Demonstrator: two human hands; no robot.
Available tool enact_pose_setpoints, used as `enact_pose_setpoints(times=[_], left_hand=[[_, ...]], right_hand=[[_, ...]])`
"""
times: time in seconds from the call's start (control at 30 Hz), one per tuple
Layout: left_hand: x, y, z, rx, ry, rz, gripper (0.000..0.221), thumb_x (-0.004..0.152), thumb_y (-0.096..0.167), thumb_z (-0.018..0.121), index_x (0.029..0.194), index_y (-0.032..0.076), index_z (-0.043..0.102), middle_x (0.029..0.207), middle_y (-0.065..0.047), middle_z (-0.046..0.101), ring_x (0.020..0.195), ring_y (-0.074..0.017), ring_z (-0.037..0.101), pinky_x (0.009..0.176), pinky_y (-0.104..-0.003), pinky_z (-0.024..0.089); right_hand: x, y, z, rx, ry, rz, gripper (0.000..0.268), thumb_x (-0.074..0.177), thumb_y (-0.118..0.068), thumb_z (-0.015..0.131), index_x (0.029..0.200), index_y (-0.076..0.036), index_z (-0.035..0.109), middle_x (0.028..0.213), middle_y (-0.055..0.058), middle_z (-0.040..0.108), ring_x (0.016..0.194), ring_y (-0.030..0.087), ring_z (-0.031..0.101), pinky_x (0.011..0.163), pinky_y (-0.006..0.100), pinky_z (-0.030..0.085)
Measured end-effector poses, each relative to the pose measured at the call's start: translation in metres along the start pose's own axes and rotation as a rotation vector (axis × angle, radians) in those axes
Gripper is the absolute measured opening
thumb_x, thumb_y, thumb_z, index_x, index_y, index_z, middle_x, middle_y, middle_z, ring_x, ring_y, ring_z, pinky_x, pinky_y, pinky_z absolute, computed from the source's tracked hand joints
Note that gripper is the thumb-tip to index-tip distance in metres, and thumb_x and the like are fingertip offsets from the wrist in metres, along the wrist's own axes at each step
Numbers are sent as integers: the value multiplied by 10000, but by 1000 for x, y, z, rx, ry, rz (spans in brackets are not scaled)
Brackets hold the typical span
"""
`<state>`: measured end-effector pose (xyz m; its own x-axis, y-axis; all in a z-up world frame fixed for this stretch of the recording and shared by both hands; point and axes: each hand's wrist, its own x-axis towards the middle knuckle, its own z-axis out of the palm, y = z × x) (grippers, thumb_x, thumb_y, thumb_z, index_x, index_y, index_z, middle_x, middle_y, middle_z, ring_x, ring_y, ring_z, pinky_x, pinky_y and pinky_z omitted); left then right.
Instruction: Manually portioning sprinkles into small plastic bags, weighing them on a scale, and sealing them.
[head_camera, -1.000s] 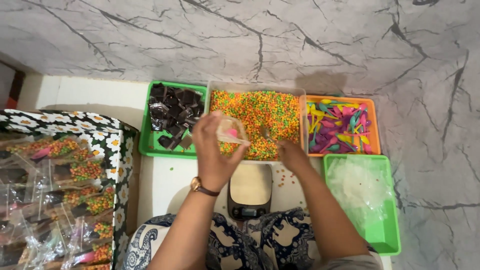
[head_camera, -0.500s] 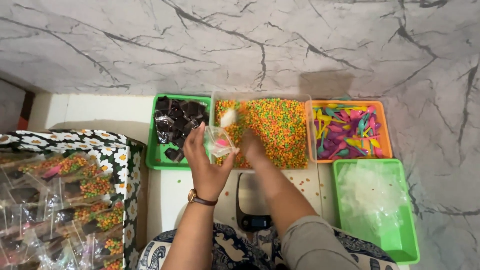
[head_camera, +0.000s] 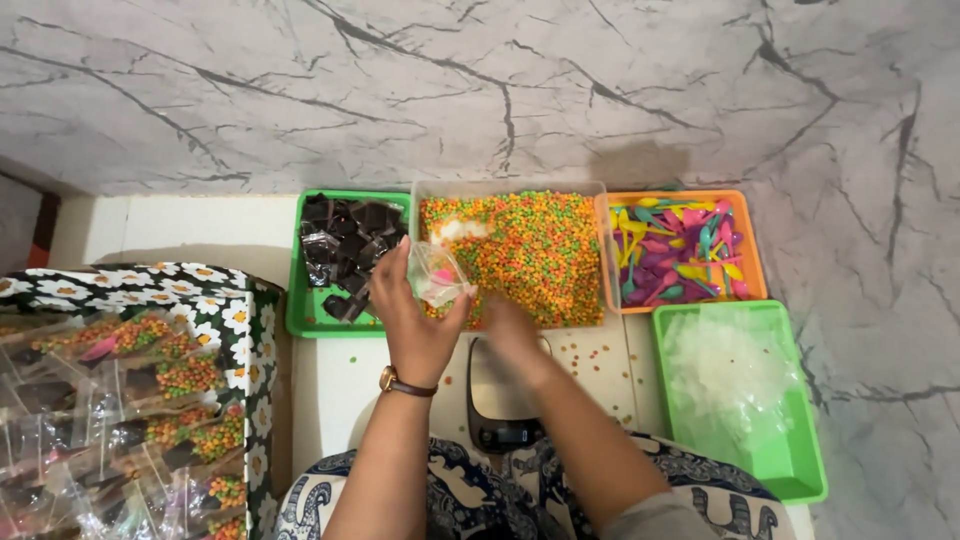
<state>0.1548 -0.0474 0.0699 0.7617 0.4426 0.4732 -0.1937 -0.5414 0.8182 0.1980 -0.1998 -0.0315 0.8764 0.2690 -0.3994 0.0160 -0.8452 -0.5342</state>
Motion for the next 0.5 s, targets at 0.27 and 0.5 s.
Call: enact_pose_setpoints(times=[0.27, 0.5], left_hand=[[-1, -9, -1, 3, 24, 16, 1073, 655, 35, 968, 1550, 30, 376, 1341, -216, 457, 1282, -469, 450, 1090, -649, 333], [2, -7, 6, -63, 36, 4, 1059, 658, 55, 975, 1538, 21, 386, 1327, -219, 465, 1276, -468, 476, 1070, -664, 357]], right_hand=[[25, 9, 10, -82, 9, -25, 282, 946, -144, 550, 1074, 22, 738, 983, 266, 735, 1033, 470, 708, 860, 580, 563], [9, 113, -38, -89, 111, 264, 392, 955, -297, 470, 1071, -84, 777, 971, 186, 771, 1009, 391, 742, 831, 500, 599]])
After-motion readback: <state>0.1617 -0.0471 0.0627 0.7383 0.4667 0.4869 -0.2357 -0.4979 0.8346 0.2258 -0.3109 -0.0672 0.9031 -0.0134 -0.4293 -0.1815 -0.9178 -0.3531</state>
